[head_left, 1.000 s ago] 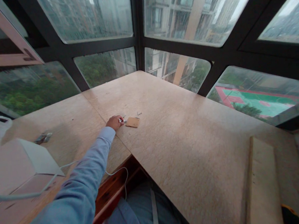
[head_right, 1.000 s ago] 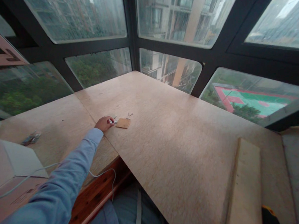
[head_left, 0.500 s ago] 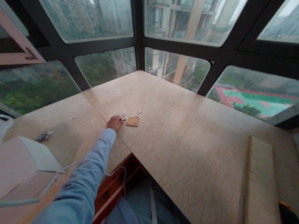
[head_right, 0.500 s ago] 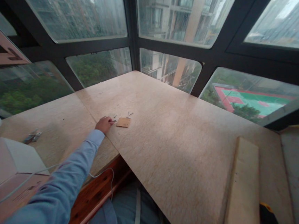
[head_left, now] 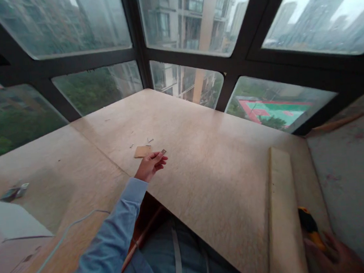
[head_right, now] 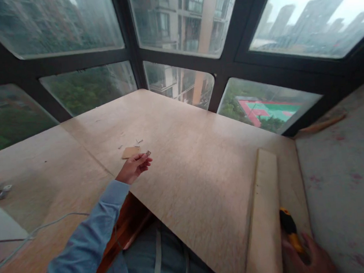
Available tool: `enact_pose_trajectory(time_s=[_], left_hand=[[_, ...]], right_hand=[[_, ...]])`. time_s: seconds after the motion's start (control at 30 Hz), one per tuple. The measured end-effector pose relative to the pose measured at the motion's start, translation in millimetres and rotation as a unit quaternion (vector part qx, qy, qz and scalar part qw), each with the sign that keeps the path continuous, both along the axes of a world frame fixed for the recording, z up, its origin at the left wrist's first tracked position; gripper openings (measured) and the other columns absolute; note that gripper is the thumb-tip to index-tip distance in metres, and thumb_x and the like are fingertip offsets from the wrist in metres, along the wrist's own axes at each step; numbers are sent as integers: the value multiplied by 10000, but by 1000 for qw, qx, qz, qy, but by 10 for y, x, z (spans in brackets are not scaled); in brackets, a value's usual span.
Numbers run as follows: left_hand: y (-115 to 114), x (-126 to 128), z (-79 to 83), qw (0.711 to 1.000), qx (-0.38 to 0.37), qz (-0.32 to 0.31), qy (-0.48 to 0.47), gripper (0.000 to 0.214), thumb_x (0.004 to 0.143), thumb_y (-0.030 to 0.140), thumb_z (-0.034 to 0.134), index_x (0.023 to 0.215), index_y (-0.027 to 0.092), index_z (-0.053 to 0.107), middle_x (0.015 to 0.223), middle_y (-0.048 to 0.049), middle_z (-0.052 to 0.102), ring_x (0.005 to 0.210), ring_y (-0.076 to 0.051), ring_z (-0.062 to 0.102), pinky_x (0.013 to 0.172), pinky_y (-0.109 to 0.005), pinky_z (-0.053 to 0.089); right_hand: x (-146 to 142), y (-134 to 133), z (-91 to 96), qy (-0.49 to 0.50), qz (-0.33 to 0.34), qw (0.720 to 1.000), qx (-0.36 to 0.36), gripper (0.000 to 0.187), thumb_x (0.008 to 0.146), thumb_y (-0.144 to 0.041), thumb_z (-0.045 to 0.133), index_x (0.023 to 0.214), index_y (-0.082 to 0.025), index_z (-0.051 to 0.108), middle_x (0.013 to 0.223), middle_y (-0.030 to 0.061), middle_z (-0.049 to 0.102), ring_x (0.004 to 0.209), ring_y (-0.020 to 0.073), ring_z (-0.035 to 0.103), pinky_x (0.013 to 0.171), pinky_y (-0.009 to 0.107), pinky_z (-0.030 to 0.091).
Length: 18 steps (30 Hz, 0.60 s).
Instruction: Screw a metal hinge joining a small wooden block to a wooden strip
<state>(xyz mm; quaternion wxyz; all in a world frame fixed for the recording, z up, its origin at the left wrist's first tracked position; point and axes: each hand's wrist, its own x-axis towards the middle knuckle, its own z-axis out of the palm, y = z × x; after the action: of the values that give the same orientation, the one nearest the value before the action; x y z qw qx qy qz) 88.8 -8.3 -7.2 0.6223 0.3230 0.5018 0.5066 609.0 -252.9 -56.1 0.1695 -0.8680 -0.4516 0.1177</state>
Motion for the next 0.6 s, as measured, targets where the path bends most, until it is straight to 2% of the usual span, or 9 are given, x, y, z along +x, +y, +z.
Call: enact_pose_trajectory(time_s=[0.07,0.13,0.23,0.3,0.4,0.6], left_hand=[[-79,270,17,998,-31,-31,-55,154,766,227,743,846,120,665,801,-75,725,598,-119,643,520,-210,493],[-155,532,15,991,-63,-59,-100,87,832,180,657,888,117,681,831,-84,732,623,-128,663,541,-220,513],[-268,906,-12,977,-115,-97,-153,162,898,159,545,939,111,694,887,-100,740,654,-136,679,570,-236,532],[-345,1140,-33,966,-138,-126,-179,198,916,159,512,960,108,698,921,-106,740,670,-136,682,586,-240,538],[-462,1461,-47,950,-147,-178,-211,199,910,151,526,993,103,700,983,-111,735,696,-133,684,615,-240,547],[-651,1984,7,925,-121,-272,-238,220,835,81,624,1038,119,699,1096,-120,710,787,-124,689,683,-216,547]], right_hand=[[-98,12,121,5,8,1000,21,673,721,-695,460,1113,-157,559,1198,224,614,1191,421,550,1003,542,443],[-174,42,216,13,13,998,55,677,716,-687,466,1130,-160,567,1220,218,605,1189,406,551,992,543,451],[-275,112,337,26,31,994,100,629,735,-642,496,1124,-156,588,1224,203,612,1142,380,586,946,538,491],[-362,174,426,36,68,987,140,562,791,-592,503,1149,-168,589,1242,180,612,1144,347,591,966,530,486],[-531,299,578,54,126,971,195,495,843,-537,528,1181,-181,590,1262,163,609,1182,321,568,1006,533,462],[-822,657,787,171,232,929,232,348,878,-418,581,1170,-232,617,1240,112,633,1109,245,617,882,419,561]])
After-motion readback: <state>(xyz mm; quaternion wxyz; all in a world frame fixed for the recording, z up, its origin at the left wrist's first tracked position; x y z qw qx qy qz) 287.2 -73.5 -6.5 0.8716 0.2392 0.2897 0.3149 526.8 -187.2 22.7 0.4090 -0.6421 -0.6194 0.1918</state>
